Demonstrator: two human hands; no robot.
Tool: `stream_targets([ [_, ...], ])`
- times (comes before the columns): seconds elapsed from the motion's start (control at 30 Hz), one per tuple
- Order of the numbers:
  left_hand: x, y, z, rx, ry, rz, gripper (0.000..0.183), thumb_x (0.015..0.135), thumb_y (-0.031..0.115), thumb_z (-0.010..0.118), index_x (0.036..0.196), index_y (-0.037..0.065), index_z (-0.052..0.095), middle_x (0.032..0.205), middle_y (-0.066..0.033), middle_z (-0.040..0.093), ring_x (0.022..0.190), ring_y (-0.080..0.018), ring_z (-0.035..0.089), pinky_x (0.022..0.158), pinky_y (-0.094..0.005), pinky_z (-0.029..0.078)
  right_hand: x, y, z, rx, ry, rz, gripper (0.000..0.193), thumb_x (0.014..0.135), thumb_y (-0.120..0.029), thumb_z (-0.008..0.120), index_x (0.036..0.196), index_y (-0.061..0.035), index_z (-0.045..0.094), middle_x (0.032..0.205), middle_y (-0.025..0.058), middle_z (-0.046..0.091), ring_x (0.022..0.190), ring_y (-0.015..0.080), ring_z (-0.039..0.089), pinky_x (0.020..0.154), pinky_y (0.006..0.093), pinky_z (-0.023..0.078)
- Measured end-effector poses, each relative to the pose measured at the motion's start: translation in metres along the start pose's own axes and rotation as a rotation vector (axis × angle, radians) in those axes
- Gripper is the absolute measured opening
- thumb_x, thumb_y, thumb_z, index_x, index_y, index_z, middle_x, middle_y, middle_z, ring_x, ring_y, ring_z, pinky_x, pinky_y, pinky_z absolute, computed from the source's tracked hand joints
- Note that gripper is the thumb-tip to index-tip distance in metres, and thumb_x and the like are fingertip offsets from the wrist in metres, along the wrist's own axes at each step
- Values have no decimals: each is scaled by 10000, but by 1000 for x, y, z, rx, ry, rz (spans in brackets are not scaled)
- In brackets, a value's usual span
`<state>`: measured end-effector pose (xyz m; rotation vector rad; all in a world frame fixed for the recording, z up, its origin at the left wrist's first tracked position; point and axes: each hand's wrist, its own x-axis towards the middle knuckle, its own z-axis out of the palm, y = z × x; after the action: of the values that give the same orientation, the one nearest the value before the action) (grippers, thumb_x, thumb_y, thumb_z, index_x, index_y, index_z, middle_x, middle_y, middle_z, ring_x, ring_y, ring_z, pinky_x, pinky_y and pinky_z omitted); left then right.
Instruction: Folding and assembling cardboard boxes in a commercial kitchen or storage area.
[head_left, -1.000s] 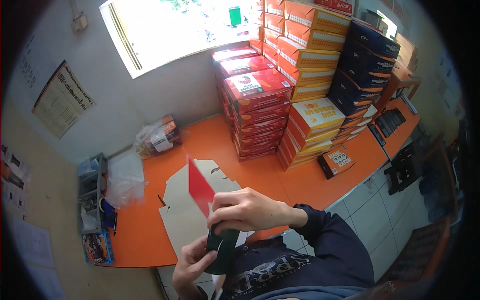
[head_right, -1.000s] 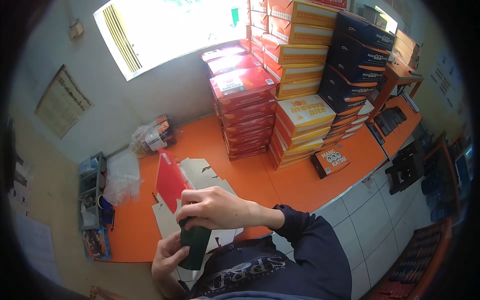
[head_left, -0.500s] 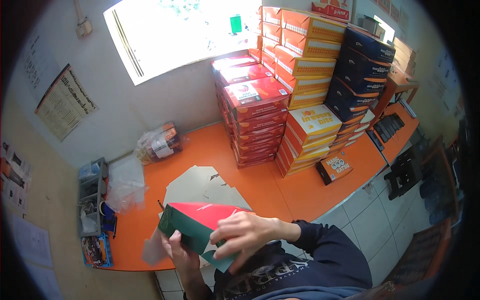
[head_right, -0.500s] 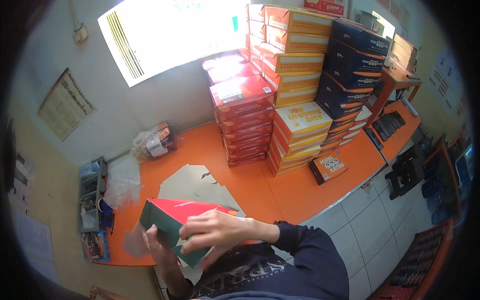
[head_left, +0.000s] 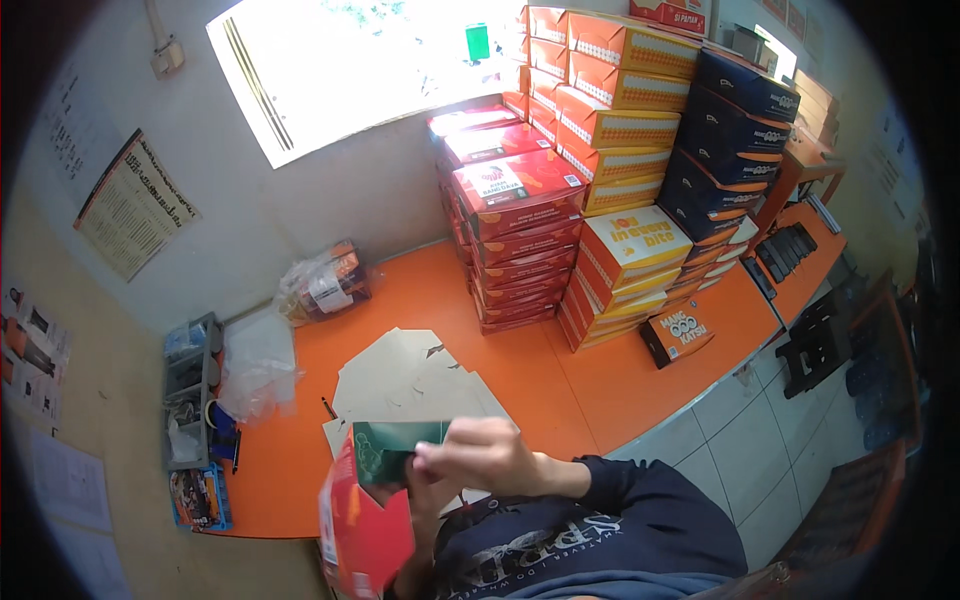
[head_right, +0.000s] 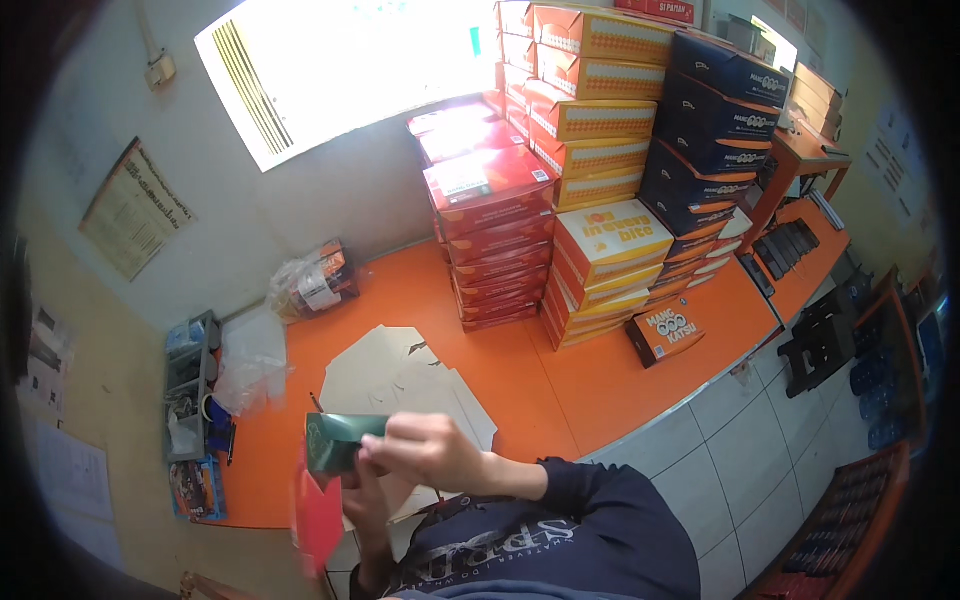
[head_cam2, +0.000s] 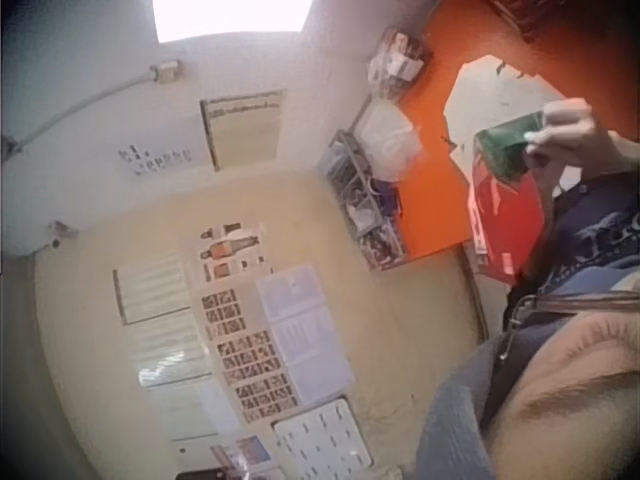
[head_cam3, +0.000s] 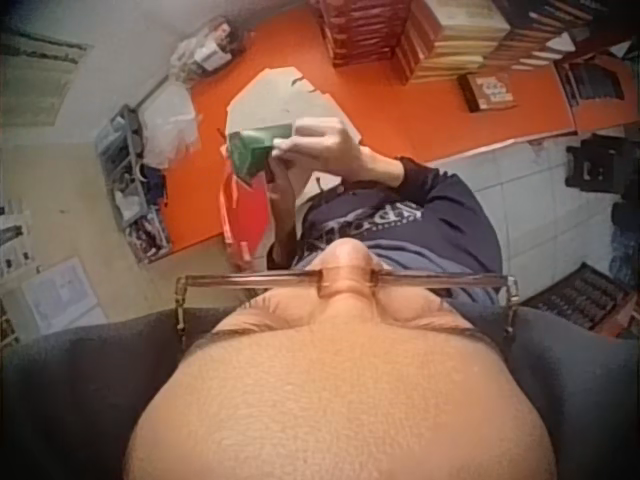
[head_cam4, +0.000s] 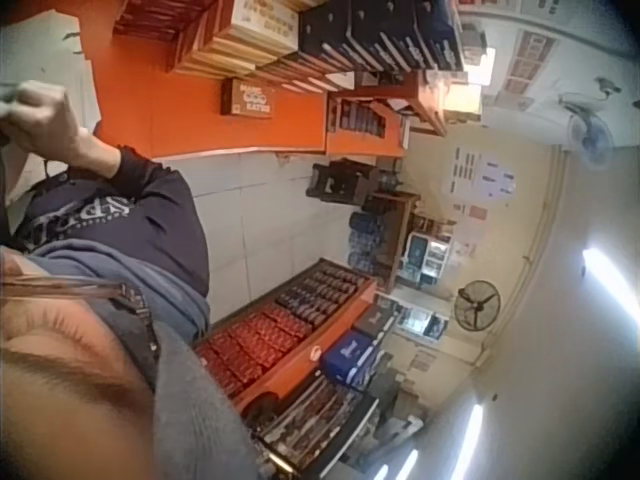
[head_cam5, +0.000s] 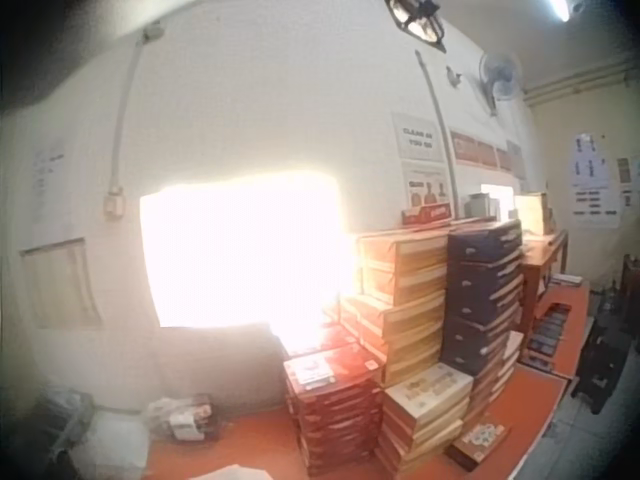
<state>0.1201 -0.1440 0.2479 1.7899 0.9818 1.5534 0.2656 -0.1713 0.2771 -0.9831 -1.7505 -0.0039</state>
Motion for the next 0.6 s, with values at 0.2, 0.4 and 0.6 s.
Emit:
stream_targets([
  [0.2,13,7,-10,89,-601,-190,691,844,186,690,1411,38,323,1362,-165,442,1263,-301,424,1017,-419,372,1,21,-5,73,-23,174,384,750,-247,762,1080,-121,611,1003,81,587,933,286,586,874,403,442],
  [0.4,28,-6,-56,863,-1179,374,1030,628,311,833,1482,165,277,1499,-222,264,1415,-356,220,1124,-487,240,-50,102,-51,681,-1,1026,454,1020,-415,352,1234,-49,515,1122,110,596,1024,223,609,888,339,468],
  [0.6,11,-17,-72,384,-712,518,85,759,106,679,808,169,709,766,2,709,685,-128,679,537,-262,498,-78,120,-55,317,-239,1447,638,977,-547,387,1309,-7,462,1182,170,590,879,173,666,701,213,527],
])
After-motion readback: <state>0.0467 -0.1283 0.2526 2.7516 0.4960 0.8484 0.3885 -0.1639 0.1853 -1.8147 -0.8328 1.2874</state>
